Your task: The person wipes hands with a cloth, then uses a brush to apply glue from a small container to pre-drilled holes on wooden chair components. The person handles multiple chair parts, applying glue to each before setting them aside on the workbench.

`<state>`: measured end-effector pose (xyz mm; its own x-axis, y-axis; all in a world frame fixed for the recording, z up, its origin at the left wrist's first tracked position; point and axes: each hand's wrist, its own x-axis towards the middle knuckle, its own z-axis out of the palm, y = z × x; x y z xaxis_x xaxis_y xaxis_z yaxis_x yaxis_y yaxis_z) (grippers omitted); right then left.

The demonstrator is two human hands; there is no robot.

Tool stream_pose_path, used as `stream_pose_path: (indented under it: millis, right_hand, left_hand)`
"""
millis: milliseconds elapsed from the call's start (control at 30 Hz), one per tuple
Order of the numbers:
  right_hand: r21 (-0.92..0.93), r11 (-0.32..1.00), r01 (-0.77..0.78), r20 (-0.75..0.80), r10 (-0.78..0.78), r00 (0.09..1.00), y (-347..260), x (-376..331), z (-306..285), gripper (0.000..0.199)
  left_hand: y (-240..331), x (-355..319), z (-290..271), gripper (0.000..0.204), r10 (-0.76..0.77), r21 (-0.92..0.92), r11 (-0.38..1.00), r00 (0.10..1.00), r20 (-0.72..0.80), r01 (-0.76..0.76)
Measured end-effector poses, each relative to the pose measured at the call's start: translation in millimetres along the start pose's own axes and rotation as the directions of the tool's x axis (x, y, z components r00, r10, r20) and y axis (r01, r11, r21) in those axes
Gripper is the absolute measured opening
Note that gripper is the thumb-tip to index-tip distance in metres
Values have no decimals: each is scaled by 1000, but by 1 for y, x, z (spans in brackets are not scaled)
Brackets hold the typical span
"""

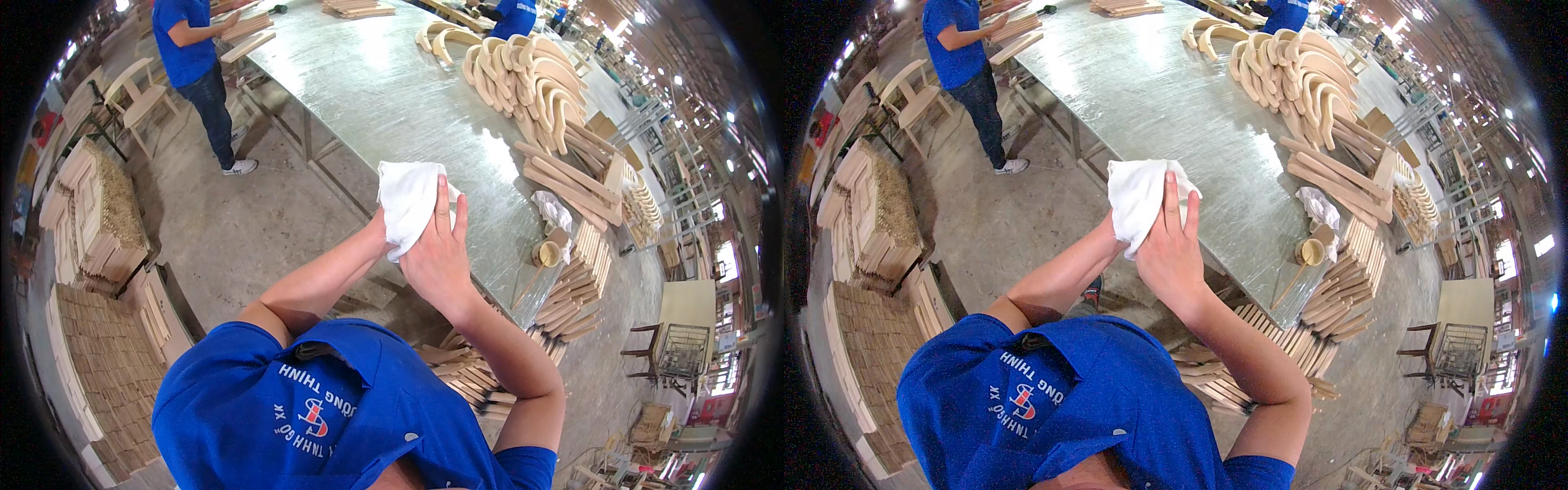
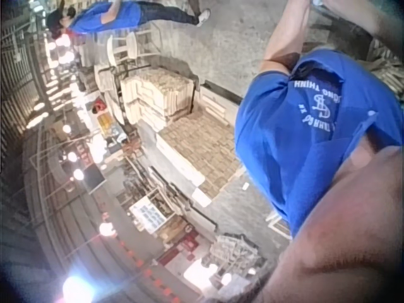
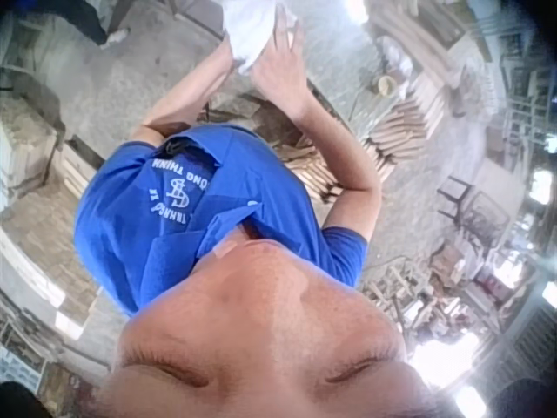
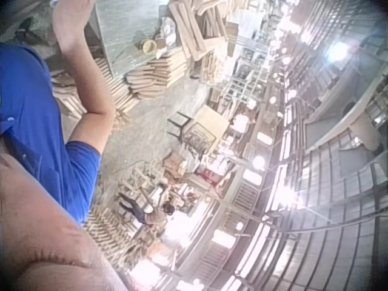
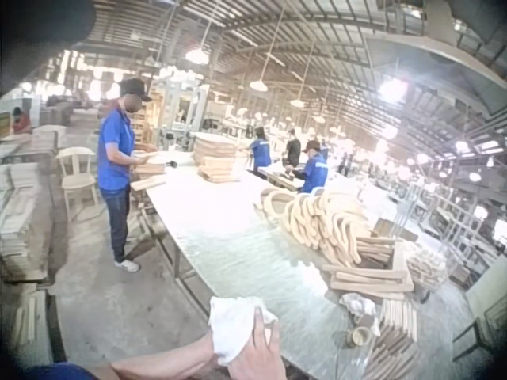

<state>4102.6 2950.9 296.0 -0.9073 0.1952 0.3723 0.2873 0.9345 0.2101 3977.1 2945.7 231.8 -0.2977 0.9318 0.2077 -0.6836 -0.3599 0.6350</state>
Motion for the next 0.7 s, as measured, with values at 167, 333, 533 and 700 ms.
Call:
stream_pose_path:
  millis: [167, 333, 533, 700]
  right_hand:
    - [-50, 998, 26, 14, -25, 1000, -6, -6, -6, 56]
    - [-30, 1000, -3, 21, 4, 1000, -1, -20, -3, 57]
    - [69, 992, -105, 91, 98, 991, -18, -21, 8, 64]
    - [-83, 993, -82, 125, 92, 988, -39, -11, 14, 58]
  left_hand:
    - [28, 1, -6, 45, -214, -90, 972, 976, 42, 217]
    - [28, -13, -24, 59, -248, -144, 953, 960, 128, 266]
    - [12, -31, -6, 31, 27, 897, 388, 975, 221, -214]
    - [-12, -26, -18, 9, 5, -136, 991, 1000, -21, -8]
